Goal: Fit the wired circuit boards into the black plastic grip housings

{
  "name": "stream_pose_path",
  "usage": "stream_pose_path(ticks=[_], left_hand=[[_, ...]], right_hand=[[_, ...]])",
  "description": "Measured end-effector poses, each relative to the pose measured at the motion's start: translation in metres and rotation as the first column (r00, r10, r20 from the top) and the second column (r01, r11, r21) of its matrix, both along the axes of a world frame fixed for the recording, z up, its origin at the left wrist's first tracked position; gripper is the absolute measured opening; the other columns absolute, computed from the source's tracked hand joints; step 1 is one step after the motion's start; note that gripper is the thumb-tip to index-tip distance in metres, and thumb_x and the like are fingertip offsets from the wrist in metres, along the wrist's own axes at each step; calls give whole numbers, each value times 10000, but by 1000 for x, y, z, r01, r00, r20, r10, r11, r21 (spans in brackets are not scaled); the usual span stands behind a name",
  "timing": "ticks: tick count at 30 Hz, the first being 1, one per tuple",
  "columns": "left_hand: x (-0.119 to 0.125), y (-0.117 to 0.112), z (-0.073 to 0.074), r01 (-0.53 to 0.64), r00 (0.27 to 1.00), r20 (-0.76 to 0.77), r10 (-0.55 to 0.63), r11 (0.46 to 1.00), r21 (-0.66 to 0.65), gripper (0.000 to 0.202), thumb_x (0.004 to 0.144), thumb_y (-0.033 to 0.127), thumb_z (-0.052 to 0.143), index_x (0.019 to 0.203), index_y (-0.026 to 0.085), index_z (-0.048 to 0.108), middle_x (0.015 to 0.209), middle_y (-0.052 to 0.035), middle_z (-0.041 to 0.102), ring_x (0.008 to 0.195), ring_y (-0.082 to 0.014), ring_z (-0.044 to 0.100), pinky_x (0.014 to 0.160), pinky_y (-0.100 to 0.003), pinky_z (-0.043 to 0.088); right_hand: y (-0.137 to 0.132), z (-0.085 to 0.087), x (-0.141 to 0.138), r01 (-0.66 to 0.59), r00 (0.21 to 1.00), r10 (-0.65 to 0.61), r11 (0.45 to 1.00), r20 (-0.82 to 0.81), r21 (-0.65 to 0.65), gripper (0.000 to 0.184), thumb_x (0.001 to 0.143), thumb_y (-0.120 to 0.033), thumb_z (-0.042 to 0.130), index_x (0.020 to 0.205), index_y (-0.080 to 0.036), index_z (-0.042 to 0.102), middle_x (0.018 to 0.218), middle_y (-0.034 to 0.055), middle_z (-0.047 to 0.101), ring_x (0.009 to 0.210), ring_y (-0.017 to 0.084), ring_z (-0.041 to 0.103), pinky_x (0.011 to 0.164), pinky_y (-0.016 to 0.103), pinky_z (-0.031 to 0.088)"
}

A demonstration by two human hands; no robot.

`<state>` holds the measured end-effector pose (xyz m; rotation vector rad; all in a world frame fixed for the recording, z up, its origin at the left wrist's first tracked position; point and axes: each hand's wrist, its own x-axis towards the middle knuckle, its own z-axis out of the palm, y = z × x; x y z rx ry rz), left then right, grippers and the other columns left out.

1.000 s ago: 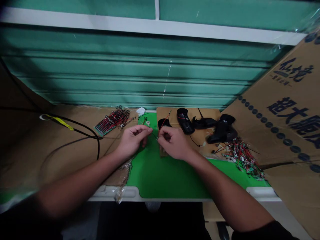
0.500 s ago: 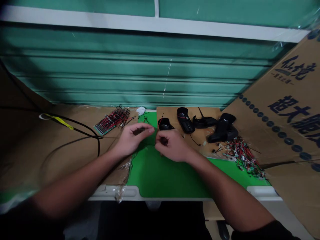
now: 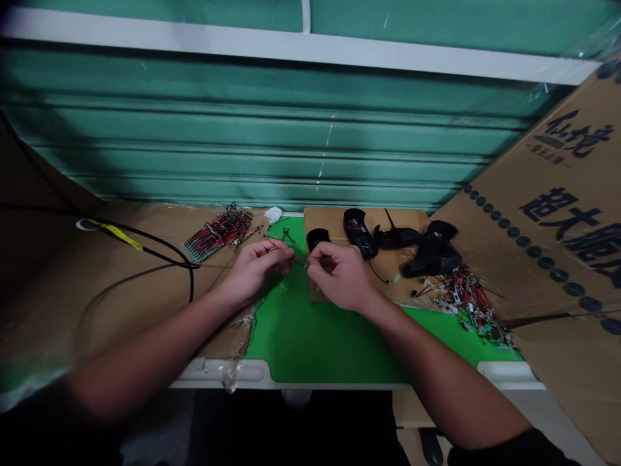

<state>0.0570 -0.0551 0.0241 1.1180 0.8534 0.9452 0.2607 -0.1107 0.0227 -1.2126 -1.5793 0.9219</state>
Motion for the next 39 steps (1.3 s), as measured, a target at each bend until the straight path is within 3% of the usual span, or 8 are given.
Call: stream_pose_path(ticks=[6, 11, 14, 18, 23, 27, 35, 39], left_hand=[[3, -4, -3, 38, 991, 136, -18, 989, -145, 370, 707, 430, 988, 856, 152, 794, 806, -71, 790, 637, -125, 661, 629, -255, 507], [-3, 4, -2, 22, 996, 90, -20, 999, -31, 355, 745, 459, 974, 836, 162, 803, 814, -71, 786, 649, -122, 653, 634, -256, 507], [-9, 9, 3, 82, 997, 5, -83, 992, 92, 363, 789, 496, 943, 814, 167, 793, 765, -56, 761, 631, -126, 640, 626, -259, 497], [-11, 9, 11, 183, 980, -118, -161, 960, 210, 432, 809, 564, 909, 726, 169, 755, 682, -41, 700, 608, -130, 589, 599, -263, 463], [-9, 6, 14, 292, 953, -146, -265, 929, 225, 438, 842, 567, 878, 751, 158, 751, 663, -17, 659, 602, -117, 551, 597, -252, 432], [-9, 8, 12, 247, 968, -93, -232, 948, 199, 384, 830, 504, 905, 884, 145, 779, 695, 0, 670, 602, -104, 562, 593, -234, 425], [-10, 9, 9, 200, 980, -43, -196, 962, 184, 403, 821, 394, 925, 1135, 162, 828, 857, -41, 763, 672, -114, 620, 656, -248, 491], [-10, 9, 5, 165, 986, -24, -164, 968, 187, 482, 777, 354, 945, 1195, 162, 799, 1001, -67, 776, 710, -113, 659, 649, -233, 515]], right_hand=[[2, -5, -2, 68, 993, -62, 996, -96, 53, 194, 1006, -348, 670, 857, -223, 670, 686, 15, 728, 560, 165, 687, 560, 297, 586], [5, 6, 9, -115, 990, 111, 992, -85, -50, 343, 1026, -494, 697, 847, -200, 687, 687, 28, 735, 576, 158, 701, 556, 270, 568], [10, 14, 18, -281, 949, 237, 935, -209, -216, 410, 968, -595, 758, 907, -198, 673, 667, 23, 745, 547, 174, 717, 538, 273, 585], [14, 16, 23, -458, 865, 328, 825, -379, -331, 434, 904, -539, 851, 1103, -182, 703, 809, 34, 808, 579, 172, 756, 550, 267, 614], [14, 7, 18, -552, 806, 355, 740, -473, -385, 369, 820, -424, 937, 981, -168, 725, 945, 58, 839, 584, 141, 750, 466, 214, 556], [15, 2, 18, -545, 812, 343, 735, -472, -404, 395, 746, -362, 999, 929, -167, 707, 766, 21, 799, 561, 144, 730, 462, 208, 549], [13, 3, 16, -485, 860, 313, 747, -404, -455, 430, 730, -404, 1012, 992, -152, 783, 770, 41, 802, 569, 143, 724, 475, 212, 543], [18, 11, 33, -413, 891, 272, 817, -362, -403, 401, 720, -372, 1018, 978, -165, 790, 774, 37, 804, 589, 143, 726, 527, 232, 579]])
